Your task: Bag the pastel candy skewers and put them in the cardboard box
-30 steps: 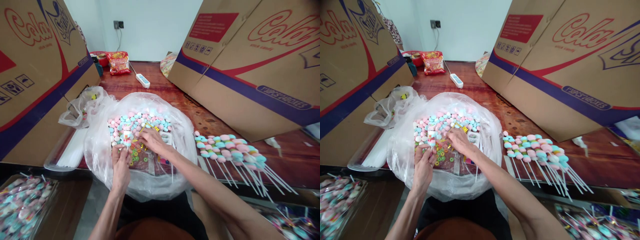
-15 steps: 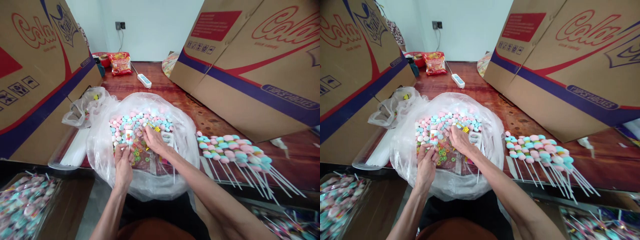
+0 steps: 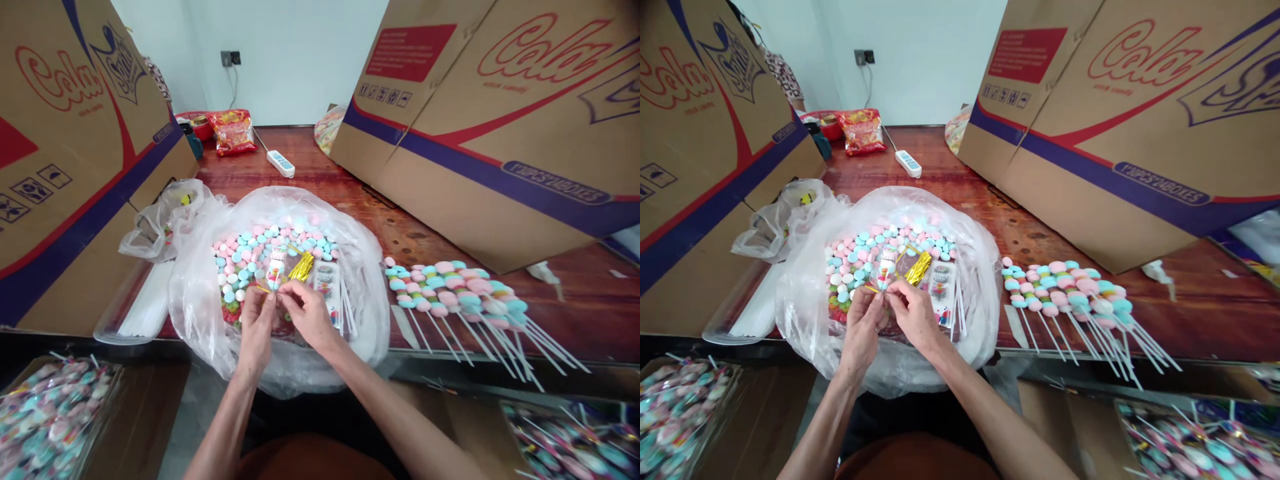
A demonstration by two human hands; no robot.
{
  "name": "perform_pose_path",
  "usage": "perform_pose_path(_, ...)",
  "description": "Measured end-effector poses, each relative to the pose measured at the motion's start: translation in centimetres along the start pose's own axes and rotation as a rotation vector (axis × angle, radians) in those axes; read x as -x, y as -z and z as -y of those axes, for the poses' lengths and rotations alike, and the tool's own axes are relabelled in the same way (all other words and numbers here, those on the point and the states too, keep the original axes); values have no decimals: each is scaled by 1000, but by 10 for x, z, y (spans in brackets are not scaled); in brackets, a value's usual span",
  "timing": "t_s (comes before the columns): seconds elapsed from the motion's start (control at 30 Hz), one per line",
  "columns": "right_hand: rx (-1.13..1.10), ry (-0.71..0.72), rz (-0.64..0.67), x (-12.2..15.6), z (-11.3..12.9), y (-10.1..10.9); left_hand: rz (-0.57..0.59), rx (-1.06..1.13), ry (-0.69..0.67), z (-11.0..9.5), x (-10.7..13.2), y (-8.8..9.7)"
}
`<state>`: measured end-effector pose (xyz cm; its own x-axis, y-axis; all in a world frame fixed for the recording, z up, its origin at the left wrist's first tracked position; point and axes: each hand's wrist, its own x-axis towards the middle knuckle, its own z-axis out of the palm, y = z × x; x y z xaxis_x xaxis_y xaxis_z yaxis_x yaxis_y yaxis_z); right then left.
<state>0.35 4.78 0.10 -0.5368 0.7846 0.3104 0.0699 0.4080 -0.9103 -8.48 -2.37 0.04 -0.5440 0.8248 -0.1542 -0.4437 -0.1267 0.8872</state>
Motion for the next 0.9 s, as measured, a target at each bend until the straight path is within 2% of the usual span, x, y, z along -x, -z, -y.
perform_pose_path(0.1,23,-19,-46,5,0,7,41,45,-16,1,1,-6)
perform_pose_path(0.33,-97,-156,-77,18,1,26,34,111,45,-2,6,-26)
perform_pose_path(0.53,-189,-230,-120,24,0,36,39,149,189,-3,10,-41)
perform_pose_path(0.63,-254,-201,-91,29,1,43,104,221,322,-7,11,-48)
perform_pose_path(0.8,-334,-46,6,35,8,68,283,317,562,-20,17,-57)
perform_pose_path(0.9,-268,-20,70,36,9,80,352,229,586,-19,22,-63)
